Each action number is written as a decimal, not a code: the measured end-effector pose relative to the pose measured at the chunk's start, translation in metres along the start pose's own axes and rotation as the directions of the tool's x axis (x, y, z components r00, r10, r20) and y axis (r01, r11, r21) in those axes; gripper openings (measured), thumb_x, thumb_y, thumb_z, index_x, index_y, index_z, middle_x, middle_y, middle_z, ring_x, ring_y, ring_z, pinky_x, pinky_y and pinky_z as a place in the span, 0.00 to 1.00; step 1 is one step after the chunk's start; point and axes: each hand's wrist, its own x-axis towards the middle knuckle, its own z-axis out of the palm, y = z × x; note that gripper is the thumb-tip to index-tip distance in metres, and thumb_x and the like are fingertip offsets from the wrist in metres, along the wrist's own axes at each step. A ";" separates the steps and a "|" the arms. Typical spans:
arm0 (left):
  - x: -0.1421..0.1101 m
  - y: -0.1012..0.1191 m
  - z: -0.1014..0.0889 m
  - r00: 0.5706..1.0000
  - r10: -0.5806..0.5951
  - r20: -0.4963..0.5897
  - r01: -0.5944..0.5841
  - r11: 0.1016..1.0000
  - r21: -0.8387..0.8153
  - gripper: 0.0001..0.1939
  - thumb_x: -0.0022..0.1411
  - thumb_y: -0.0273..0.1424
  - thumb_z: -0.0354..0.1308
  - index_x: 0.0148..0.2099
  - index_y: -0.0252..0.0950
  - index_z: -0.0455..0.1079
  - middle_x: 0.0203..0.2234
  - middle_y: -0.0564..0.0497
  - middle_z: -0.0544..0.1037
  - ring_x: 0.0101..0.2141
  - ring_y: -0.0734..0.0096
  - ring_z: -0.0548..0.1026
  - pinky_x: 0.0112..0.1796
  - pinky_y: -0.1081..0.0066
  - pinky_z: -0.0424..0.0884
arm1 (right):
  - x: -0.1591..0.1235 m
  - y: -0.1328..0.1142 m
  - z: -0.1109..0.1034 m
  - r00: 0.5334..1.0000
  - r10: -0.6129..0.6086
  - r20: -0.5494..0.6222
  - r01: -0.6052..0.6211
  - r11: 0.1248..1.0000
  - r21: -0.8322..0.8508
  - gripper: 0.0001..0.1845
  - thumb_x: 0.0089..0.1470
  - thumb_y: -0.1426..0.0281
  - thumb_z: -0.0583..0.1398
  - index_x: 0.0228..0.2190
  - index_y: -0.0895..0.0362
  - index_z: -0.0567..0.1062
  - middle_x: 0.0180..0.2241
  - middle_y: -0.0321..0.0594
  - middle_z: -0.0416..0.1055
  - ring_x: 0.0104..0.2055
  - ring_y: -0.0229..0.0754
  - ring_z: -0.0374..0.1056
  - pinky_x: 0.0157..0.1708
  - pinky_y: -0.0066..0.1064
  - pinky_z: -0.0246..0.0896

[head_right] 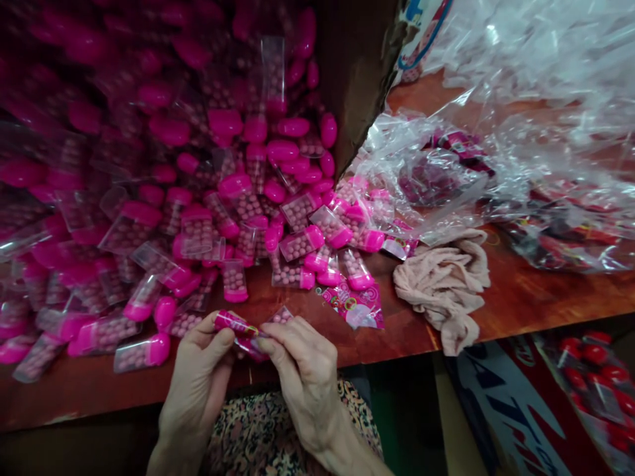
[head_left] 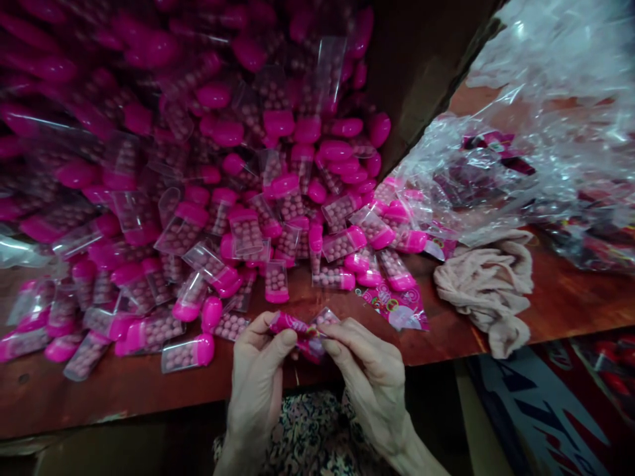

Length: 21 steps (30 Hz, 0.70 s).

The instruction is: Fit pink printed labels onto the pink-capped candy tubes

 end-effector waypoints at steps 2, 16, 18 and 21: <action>0.002 0.002 -0.003 0.998 0.019 -0.067 -0.019 1.000 -0.007 0.14 0.36 0.31 0.73 0.25 0.32 0.73 0.19 0.54 0.75 0.20 0.80 0.69 0.24 0.80 0.69 | 0.002 0.005 -0.004 0.998 -0.044 0.046 0.047 0.997 -0.063 0.13 0.58 0.77 0.56 0.44 0.55 0.74 0.30 0.38 0.73 0.31 0.38 0.69 0.30 0.32 0.69; 0.011 0.008 -0.010 0.986 0.100 -0.132 -0.112 0.990 -0.083 0.13 0.43 0.31 0.71 0.28 0.34 0.70 0.19 0.57 0.73 0.18 0.81 0.69 0.19 0.82 0.67 | -0.008 0.024 -0.015 0.990 0.079 0.117 -0.035 0.941 -0.338 0.10 0.55 0.64 0.61 0.29 0.58 0.70 0.27 0.36 0.62 0.25 0.36 0.62 0.24 0.28 0.64; 0.011 0.009 -0.008 0.987 0.094 -0.127 -0.106 0.990 -0.088 0.13 0.42 0.31 0.71 0.28 0.34 0.70 0.18 0.57 0.73 0.18 0.81 0.69 0.19 0.82 0.67 | -0.009 0.019 -0.015 0.979 0.200 0.049 -0.185 0.959 -0.213 0.11 0.53 0.65 0.63 0.26 0.57 0.68 0.25 0.33 0.61 0.23 0.33 0.60 0.21 0.25 0.61; 0.009 0.008 -0.004 0.990 0.091 -0.112 -0.101 0.991 -0.084 0.13 0.41 0.30 0.71 0.28 0.34 0.71 0.18 0.57 0.74 0.17 0.81 0.69 0.19 0.81 0.68 | -0.007 0.011 -0.011 0.957 0.289 -0.012 -0.290 0.956 -0.051 0.12 0.51 0.66 0.65 0.25 0.56 0.68 0.23 0.31 0.61 0.22 0.32 0.59 0.20 0.23 0.59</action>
